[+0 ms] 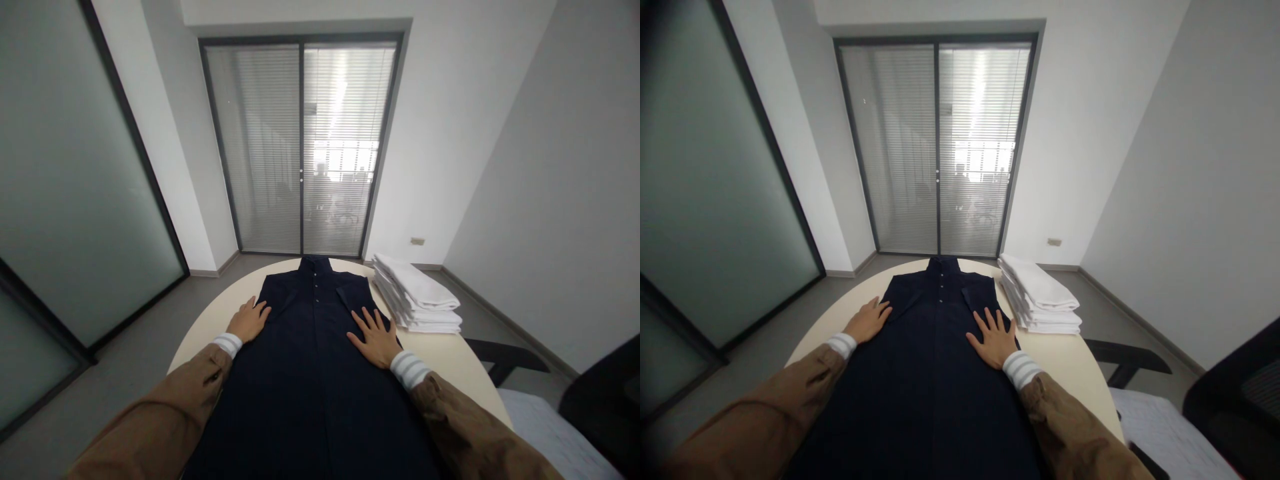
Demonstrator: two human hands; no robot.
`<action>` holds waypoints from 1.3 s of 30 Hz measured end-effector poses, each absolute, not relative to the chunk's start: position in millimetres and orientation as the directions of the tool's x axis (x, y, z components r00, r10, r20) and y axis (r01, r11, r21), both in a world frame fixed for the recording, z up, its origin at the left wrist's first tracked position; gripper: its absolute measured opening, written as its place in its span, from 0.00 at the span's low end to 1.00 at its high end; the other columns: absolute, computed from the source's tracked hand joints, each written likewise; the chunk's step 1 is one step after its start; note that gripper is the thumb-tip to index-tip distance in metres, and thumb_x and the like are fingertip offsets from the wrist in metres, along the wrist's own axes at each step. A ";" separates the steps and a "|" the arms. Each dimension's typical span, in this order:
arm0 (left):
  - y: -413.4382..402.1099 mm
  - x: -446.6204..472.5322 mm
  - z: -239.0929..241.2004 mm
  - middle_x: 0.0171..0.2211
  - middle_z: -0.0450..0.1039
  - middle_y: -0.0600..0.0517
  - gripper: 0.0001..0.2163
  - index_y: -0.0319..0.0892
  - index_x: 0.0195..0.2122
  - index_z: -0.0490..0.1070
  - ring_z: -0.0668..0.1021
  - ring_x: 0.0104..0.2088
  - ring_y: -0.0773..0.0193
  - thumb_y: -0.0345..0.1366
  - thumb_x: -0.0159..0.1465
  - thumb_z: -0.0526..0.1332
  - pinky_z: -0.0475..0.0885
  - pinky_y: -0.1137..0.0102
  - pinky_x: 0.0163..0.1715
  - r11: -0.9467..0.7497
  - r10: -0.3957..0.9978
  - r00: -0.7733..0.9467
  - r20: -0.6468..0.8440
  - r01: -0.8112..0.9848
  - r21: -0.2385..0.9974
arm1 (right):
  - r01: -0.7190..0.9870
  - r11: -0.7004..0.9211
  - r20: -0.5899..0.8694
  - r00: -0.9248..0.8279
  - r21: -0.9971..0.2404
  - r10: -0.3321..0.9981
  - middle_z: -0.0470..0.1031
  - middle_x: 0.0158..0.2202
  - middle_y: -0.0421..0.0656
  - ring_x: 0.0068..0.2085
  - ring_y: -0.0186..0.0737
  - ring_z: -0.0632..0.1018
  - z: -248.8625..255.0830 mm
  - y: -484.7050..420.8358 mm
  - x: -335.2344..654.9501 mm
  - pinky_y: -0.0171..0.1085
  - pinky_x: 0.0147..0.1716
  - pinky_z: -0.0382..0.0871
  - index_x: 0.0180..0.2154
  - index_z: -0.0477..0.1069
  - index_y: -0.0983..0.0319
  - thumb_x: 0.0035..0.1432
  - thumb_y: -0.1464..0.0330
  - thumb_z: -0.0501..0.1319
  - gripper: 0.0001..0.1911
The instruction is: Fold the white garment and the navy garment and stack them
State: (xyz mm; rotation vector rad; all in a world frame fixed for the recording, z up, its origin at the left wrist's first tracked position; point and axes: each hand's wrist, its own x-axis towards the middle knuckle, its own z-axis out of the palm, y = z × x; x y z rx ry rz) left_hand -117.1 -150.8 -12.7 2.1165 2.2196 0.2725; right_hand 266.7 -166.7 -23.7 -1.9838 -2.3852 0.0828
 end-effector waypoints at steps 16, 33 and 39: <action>-128.5 -129.4 9.9 0.35 0.79 0.44 0.12 0.40 0.34 0.73 0.80 0.39 0.55 0.43 0.64 0.57 0.68 0.69 0.33 0.190 0.981 -0.196 -0.016 0.926 0.327 | 0.839 0.483 0.024 -0.493 -0.252 0.870 0.45 0.72 0.44 0.71 0.56 0.45 -8.2 -182.4 187.9 0.62 0.66 0.33 0.70 0.50 0.55 0.67 0.46 0.39 0.36; -134.3 -17.6 45.7 0.44 0.78 0.42 0.11 0.42 0.43 0.72 0.80 0.46 0.50 0.42 0.65 0.58 0.70 0.64 0.42 -0.058 0.998 0.053 0.029 0.972 0.229 | 0.827 0.478 0.096 -0.472 -0.297 0.876 0.51 0.71 0.42 0.71 0.52 0.48 -13.2 -187.0 186.6 0.56 0.67 0.36 0.68 0.54 0.53 0.68 0.50 0.45 0.32; -153.8 -13.6 55.6 0.41 0.80 0.39 0.15 0.42 0.41 0.74 0.80 0.45 0.47 0.47 0.60 0.63 0.73 0.61 0.43 -0.072 0.976 0.101 -0.192 0.985 0.155 | 0.826 0.480 0.105 -0.472 -0.294 0.876 0.52 0.71 0.43 0.71 0.52 0.49 -11.9 -188.2 185.5 0.56 0.67 0.37 0.68 0.55 0.53 0.68 0.50 0.45 0.32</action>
